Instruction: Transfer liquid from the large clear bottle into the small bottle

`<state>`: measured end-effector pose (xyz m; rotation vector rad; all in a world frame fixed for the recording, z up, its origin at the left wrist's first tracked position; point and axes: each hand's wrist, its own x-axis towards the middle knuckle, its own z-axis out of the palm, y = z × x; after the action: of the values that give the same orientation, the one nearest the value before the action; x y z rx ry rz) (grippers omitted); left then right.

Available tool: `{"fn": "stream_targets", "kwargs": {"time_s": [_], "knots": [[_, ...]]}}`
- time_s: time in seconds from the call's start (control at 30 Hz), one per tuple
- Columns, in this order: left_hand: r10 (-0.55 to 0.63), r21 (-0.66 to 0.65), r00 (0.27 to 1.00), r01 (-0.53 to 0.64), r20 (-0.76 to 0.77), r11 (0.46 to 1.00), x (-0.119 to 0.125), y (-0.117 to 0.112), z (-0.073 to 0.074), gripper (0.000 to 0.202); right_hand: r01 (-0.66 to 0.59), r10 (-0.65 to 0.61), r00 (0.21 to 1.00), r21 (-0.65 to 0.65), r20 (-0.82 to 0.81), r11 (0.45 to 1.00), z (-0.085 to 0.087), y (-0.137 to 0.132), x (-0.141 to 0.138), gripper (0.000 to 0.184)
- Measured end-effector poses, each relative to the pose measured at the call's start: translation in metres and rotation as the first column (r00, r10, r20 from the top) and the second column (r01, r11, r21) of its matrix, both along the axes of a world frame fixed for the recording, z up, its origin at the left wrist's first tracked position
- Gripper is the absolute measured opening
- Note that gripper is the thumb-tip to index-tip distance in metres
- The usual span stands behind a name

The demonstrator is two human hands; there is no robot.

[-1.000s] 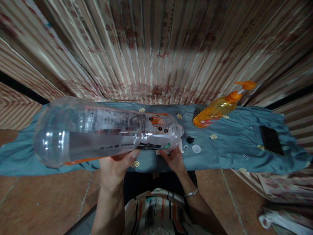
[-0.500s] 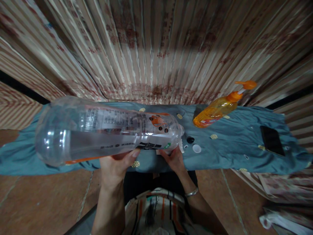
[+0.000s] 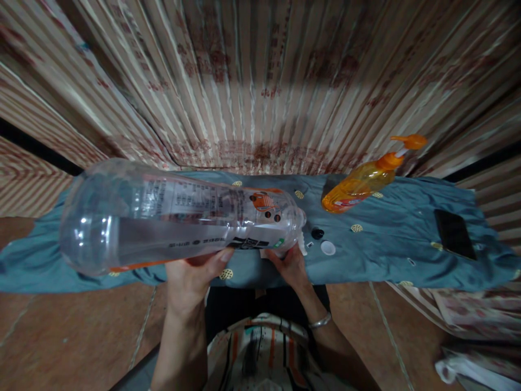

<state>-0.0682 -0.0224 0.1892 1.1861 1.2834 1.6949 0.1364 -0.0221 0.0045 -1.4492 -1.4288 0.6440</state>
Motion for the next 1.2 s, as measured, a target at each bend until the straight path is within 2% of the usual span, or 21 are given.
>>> {"fn": "stream_targets", "kwargs": {"time_s": [0.27, 0.4, 0.6, 0.83, 0.93, 1.2], "knots": [[-0.004, -0.007, 1.000, 0.004, -0.025, 1.000, -0.006, 0.000, -0.008, 0.076, -0.027, 0.026, 0.999, -0.011, -0.018, 1.000, 0.010, 0.000, 0.000, 0.077], [-0.005, -0.005, 1.000, 0.004, -0.029, 1.000, -0.008, 0.000, -0.011, 0.070, -0.027, 0.027, 0.999, -0.004, -0.022, 1.000, 0.008, 0.000, 0.000, 0.079], [0.001, 0.022, 1.000, -0.001, 0.004, 1.000, -0.008, 0.001, -0.010, 0.086, -0.010, 0.010, 1.000, 0.005, -0.002, 1.000, 0.002, -0.001, 0.000, 0.081], [-0.038, 0.026, 0.999, 0.038, -0.006, 0.999, -0.001, 0.001, -0.001, 0.081, -0.006, 0.006, 1.000, 0.008, 0.016, 1.000, 0.000, -0.002, 0.000, 0.085], [-0.035, 0.025, 0.999, 0.035, -0.007, 0.999, 0.000, 0.003, 0.002, 0.086, -0.004, 0.004, 1.000, 0.009, 0.018, 1.000, -0.003, -0.002, 0.001, 0.086], [-0.024, 0.040, 1.000, 0.023, 0.008, 0.999, -0.002, 0.007, 0.000, 0.093, 0.021, -0.021, 0.999, 0.010, 0.040, 1.000, -0.013, -0.002, 0.002, 0.088]]}}
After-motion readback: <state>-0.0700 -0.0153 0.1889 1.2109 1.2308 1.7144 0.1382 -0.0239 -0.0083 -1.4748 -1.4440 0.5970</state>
